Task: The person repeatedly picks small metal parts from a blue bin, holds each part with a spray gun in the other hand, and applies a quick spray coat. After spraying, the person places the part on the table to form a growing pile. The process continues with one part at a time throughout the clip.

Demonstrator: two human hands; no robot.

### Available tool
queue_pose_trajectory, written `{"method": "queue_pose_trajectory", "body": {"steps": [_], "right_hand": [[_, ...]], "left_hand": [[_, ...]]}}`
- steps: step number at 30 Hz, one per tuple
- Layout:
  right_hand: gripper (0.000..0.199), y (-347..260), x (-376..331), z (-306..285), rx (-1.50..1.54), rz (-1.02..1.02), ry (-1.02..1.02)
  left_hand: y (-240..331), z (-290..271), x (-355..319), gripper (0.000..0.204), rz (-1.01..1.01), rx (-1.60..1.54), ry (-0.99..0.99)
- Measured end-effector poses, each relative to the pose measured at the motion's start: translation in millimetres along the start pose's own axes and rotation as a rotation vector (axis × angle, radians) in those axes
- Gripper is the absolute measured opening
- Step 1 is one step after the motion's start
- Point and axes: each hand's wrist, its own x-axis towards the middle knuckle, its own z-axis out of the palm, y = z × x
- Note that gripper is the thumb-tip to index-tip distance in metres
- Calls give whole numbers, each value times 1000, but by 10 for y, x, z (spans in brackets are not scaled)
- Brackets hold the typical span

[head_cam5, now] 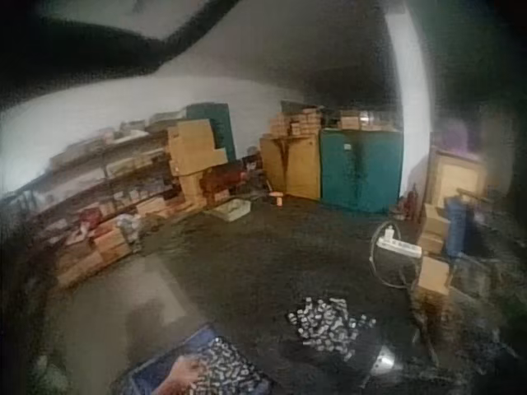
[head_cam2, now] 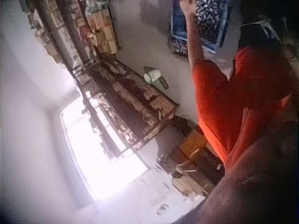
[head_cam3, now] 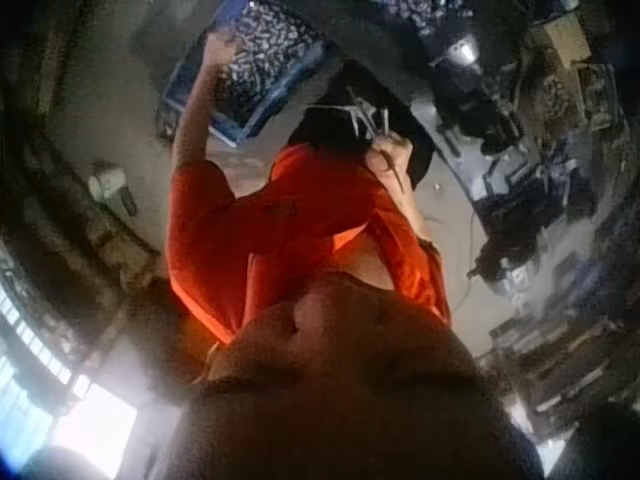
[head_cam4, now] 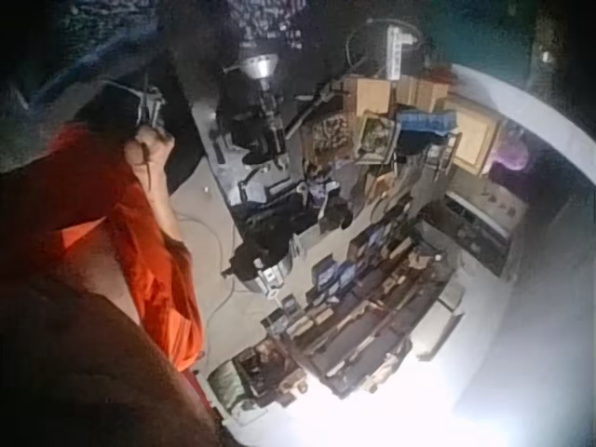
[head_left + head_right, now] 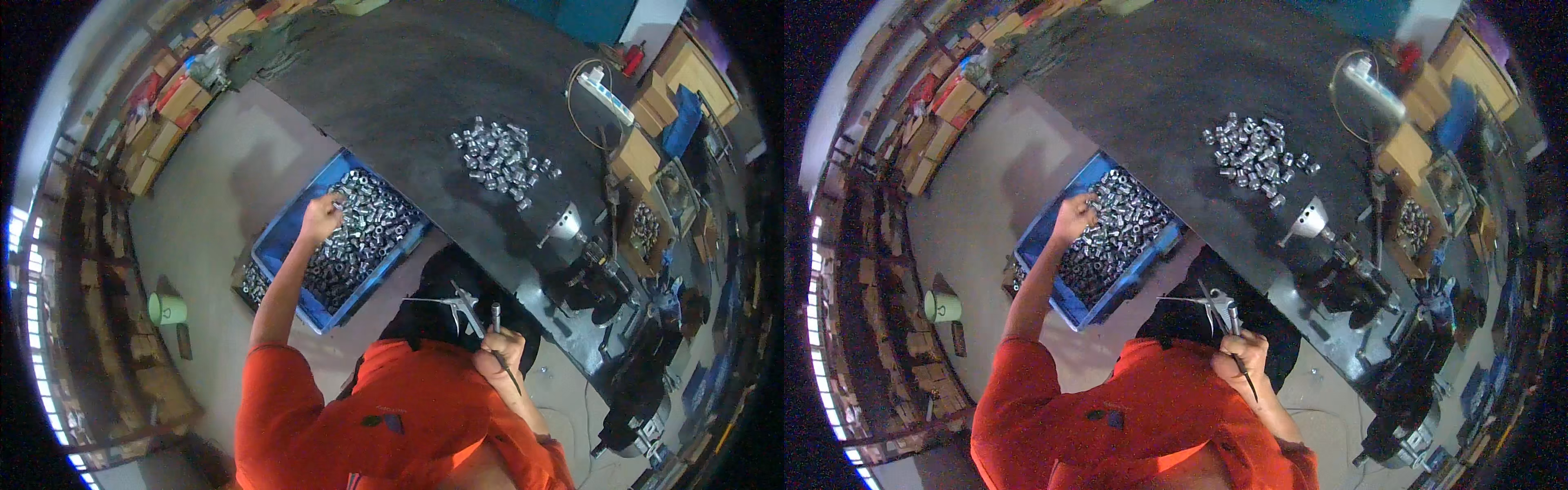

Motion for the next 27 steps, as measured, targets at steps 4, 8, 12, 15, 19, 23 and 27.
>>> {"method": "queue_pose_trajectory", "body": {"steps": [4,8,12,15,19,23,27], "right_hand": [[17,-11,51,40,9,8,-4],[17,-16,38,39,-19,38,-8],[16,-19,54,45,-3,24,-10],[15,-25,35,33,-8,53,-31],[16,-45,30,23,-1,72,-23],[16,-31,-19,29,-26,99,-14],[19,-50,-15,64,16,100,26]], "left_hand": [[-809,88,-270,35,-35,361,-91],[-477,340,-340,33,-198,738,-189],[-505,476,-251,29,-98,965,-292],[-424,420,-183,32,-62,982,-335],[-501,426,-177,39,-39,1015,-370],[-491,421,-149,43,-62,1013,-415],[-667,432,-148,40,-78,1000,-376]]}}
